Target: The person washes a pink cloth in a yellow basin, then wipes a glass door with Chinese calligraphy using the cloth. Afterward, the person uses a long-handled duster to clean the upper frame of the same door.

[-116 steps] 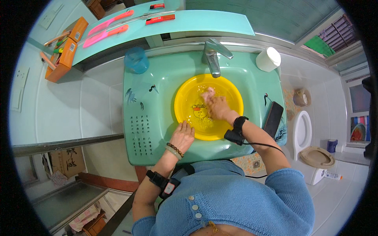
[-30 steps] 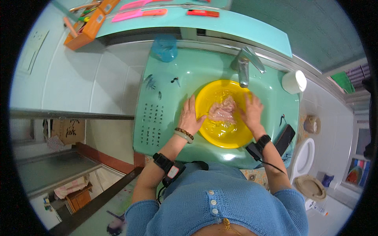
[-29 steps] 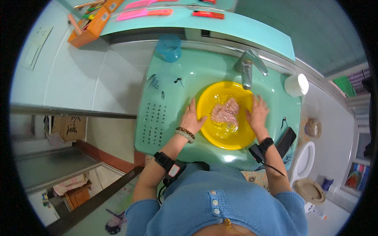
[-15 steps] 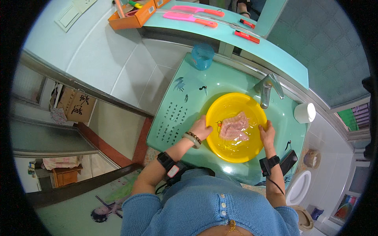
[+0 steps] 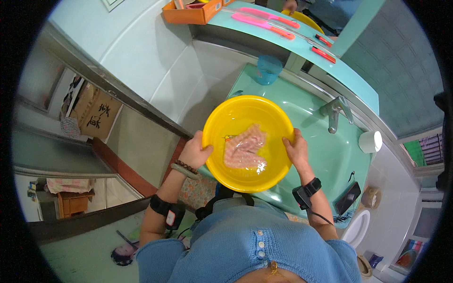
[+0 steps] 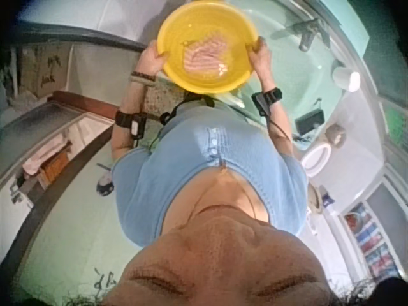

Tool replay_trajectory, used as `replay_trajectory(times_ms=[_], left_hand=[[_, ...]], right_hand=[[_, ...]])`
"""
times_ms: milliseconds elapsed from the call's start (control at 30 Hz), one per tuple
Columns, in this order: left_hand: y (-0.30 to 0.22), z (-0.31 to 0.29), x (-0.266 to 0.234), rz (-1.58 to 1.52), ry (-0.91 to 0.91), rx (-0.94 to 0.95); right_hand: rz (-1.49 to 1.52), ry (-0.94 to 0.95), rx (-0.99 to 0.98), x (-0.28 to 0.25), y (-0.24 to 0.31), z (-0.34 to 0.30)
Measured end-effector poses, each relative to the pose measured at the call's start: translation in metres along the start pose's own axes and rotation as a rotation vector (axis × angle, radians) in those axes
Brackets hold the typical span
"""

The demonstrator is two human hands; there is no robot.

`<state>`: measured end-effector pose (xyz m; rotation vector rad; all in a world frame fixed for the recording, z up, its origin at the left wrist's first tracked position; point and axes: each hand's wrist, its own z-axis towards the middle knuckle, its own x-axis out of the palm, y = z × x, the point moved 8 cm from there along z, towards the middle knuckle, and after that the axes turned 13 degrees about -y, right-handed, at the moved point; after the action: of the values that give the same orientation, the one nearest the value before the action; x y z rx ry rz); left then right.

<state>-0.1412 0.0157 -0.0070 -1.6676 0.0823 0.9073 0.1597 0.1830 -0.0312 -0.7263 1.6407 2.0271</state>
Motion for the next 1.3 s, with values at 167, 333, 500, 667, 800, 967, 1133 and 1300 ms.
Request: replay_trajectory(times_ms=[167, 333, 500, 667, 800, 967, 1133, 1300], left_hand=[[0.046, 0.004, -0.036, -0.066, -0.070, -0.046], [0.062, 0.003, -0.055, -0.005, -0.067, -0.067], [0.068, -0.001, -0.056, 0.054, -0.075, -0.147], [0.050, 0.003, -0.066, 0.101, -0.273, 0.098], [0.026, 0.007, -0.078, 0.215, -0.396, 0.253], [-0.005, 0.012, -0.062, 0.158, -0.330, 0.362], [-0.014, 0.009, -0.050, 0.270, -0.356, 0.401], [-0.020, 0.011, -0.027, 0.175, -0.253, 0.261]], right_hand=[[-0.015, 0.034, -0.136, 0.041, 0.039, 0.004], [-0.127, 0.094, -0.172, 0.056, 0.068, 0.003], [-0.368, -0.020, -0.573, 0.061, 0.129, -0.009], [-0.435, 0.525, -0.697, 0.137, 0.146, -0.041], [-0.529, 0.651, -1.134, 0.160, 0.153, -0.084], [-0.648, 0.608, -0.859, 0.170, 0.134, -0.053], [-0.047, 0.974, -0.368, 0.168, 0.133, -0.048], [0.769, 1.069, 0.145, 0.125, 0.172, -0.038]])
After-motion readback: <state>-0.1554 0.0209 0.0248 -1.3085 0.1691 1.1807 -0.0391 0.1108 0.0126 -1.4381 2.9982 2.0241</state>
